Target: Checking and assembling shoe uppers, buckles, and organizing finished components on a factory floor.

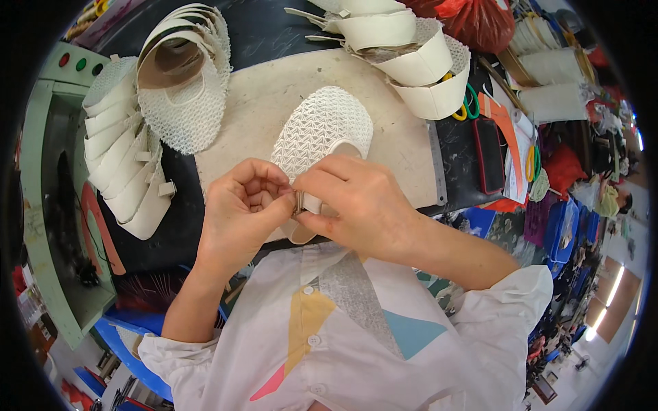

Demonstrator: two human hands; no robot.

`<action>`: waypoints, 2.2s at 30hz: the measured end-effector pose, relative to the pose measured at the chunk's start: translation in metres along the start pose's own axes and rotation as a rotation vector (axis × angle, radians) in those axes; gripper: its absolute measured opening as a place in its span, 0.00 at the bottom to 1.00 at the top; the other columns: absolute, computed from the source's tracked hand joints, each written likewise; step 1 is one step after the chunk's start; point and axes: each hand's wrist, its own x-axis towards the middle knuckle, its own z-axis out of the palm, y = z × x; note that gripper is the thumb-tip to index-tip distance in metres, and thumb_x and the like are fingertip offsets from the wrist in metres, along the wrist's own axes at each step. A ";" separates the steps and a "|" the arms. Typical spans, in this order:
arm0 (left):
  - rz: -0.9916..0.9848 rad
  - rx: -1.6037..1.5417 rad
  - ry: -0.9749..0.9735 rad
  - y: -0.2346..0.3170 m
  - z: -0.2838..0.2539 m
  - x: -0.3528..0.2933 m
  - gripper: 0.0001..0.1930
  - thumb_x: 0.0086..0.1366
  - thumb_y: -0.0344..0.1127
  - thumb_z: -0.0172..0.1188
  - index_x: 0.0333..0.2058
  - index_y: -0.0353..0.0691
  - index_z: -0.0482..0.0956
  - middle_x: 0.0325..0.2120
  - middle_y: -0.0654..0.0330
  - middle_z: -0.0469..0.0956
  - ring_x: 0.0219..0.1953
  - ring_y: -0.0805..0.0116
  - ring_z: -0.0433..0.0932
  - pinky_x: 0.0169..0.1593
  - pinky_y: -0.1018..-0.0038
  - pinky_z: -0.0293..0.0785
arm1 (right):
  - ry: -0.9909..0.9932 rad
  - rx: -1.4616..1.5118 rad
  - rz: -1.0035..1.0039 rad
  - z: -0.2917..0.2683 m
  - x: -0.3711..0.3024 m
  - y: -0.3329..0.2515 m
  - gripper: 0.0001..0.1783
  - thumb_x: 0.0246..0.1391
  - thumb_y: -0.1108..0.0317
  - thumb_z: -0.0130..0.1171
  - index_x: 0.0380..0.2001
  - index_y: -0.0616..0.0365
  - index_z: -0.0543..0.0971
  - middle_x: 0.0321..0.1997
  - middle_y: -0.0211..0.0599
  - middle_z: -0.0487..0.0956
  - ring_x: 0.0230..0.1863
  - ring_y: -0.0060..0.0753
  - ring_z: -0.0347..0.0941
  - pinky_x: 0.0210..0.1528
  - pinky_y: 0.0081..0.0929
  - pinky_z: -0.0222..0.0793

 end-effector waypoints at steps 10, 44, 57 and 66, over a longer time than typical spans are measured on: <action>0.124 0.143 0.130 -0.002 -0.001 0.000 0.07 0.53 0.21 0.59 0.32 0.31 0.73 0.25 0.65 0.75 0.21 0.88 0.68 0.22 0.91 0.61 | 0.008 -0.021 0.056 -0.004 -0.002 0.002 0.16 0.32 0.72 0.68 0.30 0.55 0.76 0.27 0.33 0.74 0.29 0.36 0.73 0.28 0.29 0.70; 0.795 1.242 0.770 0.072 -0.272 0.125 0.09 0.62 0.31 0.55 0.38 0.33 0.77 0.33 0.52 0.79 0.34 0.60 0.79 0.39 0.72 0.73 | -0.432 -0.482 0.252 -0.135 0.139 0.169 0.26 0.38 0.64 0.64 0.43 0.65 0.73 0.39 0.52 0.76 0.43 0.50 0.72 0.44 0.35 0.67; 0.907 1.053 0.483 0.026 -0.098 0.066 0.07 0.52 0.21 0.61 0.32 0.34 0.78 0.24 0.53 0.77 0.27 0.59 0.76 0.32 0.71 0.71 | -0.485 -0.783 0.142 -0.128 0.019 0.163 0.21 0.29 0.66 0.66 0.29 0.58 0.70 0.25 0.46 0.74 0.32 0.50 0.72 0.43 0.37 0.61; 1.101 0.707 0.358 0.045 -0.018 0.048 0.19 0.52 0.31 0.66 0.42 0.32 0.75 0.43 0.50 0.75 0.45 0.58 0.75 0.50 0.69 0.68 | 0.336 1.026 0.136 -0.141 0.037 0.065 0.36 0.36 0.68 0.63 0.52 0.68 0.66 0.45 0.41 0.76 0.46 0.31 0.74 0.50 0.27 0.69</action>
